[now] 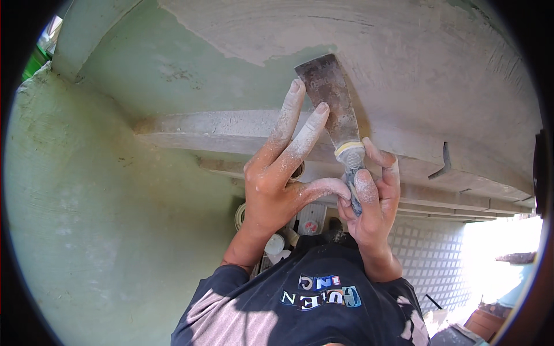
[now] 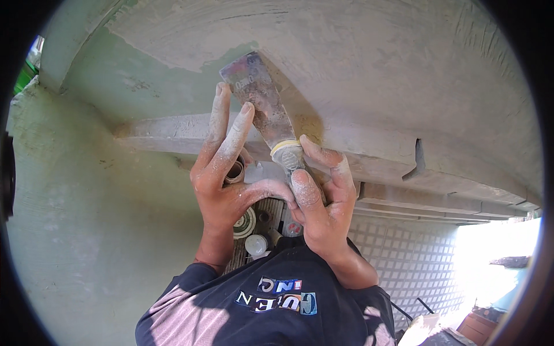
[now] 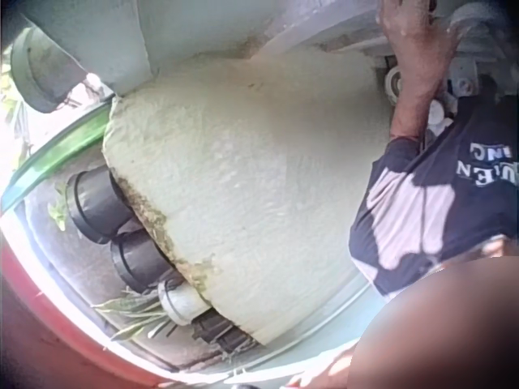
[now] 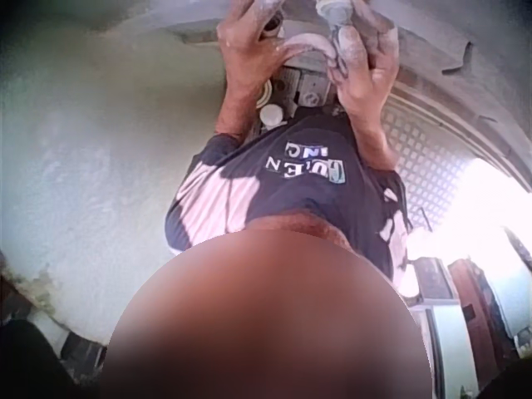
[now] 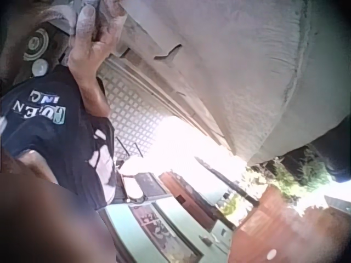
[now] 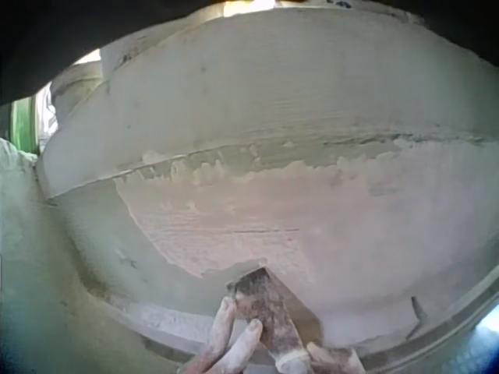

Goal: The person is sanding a white surface using a putty knife and sandpaper.

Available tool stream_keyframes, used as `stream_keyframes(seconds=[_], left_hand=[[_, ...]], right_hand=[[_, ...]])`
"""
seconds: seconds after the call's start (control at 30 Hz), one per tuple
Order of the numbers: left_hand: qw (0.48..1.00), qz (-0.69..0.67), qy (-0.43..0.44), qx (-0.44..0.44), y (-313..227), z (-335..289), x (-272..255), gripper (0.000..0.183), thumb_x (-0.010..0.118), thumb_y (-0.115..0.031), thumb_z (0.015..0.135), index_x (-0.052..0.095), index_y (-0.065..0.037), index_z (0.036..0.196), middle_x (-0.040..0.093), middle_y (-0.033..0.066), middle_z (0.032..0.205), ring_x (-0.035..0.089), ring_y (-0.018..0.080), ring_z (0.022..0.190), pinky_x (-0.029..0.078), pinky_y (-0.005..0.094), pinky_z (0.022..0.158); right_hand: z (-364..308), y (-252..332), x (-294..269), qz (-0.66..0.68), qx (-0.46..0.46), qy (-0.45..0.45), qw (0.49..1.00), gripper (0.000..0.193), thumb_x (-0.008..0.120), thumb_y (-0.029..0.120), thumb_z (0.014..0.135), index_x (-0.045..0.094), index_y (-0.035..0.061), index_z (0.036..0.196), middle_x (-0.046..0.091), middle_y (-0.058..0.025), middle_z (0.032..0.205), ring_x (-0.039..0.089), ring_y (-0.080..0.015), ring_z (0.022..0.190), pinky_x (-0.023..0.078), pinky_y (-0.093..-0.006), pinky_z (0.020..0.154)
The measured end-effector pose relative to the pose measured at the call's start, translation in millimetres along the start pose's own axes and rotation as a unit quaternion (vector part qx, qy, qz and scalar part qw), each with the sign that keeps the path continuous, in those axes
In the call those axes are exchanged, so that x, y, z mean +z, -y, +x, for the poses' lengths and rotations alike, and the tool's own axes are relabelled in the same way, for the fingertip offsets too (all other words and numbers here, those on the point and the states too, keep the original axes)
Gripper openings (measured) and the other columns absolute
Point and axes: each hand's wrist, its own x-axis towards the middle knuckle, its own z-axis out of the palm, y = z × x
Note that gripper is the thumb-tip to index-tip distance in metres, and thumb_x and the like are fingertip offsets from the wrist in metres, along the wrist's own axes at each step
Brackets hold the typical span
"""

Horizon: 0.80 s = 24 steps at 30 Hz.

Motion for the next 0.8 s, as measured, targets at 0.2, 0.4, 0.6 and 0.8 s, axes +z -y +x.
stream_keyframes(seconds=[0.2, 0.4, 0.6, 0.8], left_hand=[[1.0, -0.017, -0.002, 0.005, 6, 1, -1, 0.097, 0.093, -0.034, 0.058, 0.062, -0.009, 0.146, 0.046, 0.0222, 0.16, 0.056, 0.0405, 0.138, 0.054, 0.0434, 0.104], [0.999, -0.034, -0.007, 0.019, 6, 5, 0, 0.093, 0.092, -0.032, 0.06, 0.063, -0.009, 0.145, 0.048, 0.0223, 0.159, 0.058, 0.04, 0.136, 0.055, 0.042, 0.102], [0.999, 0.013, -0.019, 0.03, 5, 17, 1, 0.09, 0.091, -0.03, 0.06, 0.064, -0.009, 0.144, 0.052, 0.0217, 0.155, 0.069, 0.0361, 0.121, 0.057, 0.0383, 0.094], [0.998, 0.05, -0.01, 0.046, -10, 21, -6, 0.088, 0.091, -0.03, 0.062, 0.065, -0.01, 0.143, 0.053, 0.0185, 0.156, 0.071, 0.0336, 0.116, 0.059, 0.0362, 0.089]], right_hand=[[2, -4, 7, -0.014, -0.027, -0.013, 0.999, 0.045, 0.053, 0.016, 0.107, 0.041, 0.0055, 0.149, 0.058, -0.0018, 0.069, 0.045, -0.0033, 0.05, 0.034, -0.018, 0.045], [2, 0, 9, 0.02, -0.001, -0.017, 1.0, 0.044, 0.051, 0.016, 0.108, 0.042, 0.006, 0.15, 0.059, -0.0014, 0.073, 0.045, -0.0031, 0.051, 0.034, -0.0173, 0.046], [12, 7, 15, 0.033, -0.014, -0.023, 0.999, 0.045, 0.053, 0.019, 0.108, 0.043, 0.0062, 0.15, 0.06, -0.0013, 0.08, 0.044, -0.0029, 0.052, 0.033, -0.0177, 0.045], [7, 13, 11, 0.014, -0.035, -0.029, 0.999, 0.046, 0.056, 0.018, 0.107, 0.044, 0.0067, 0.15, 0.06, -0.0011, 0.076, 0.043, -0.0028, 0.051, 0.033, -0.0185, 0.045]])
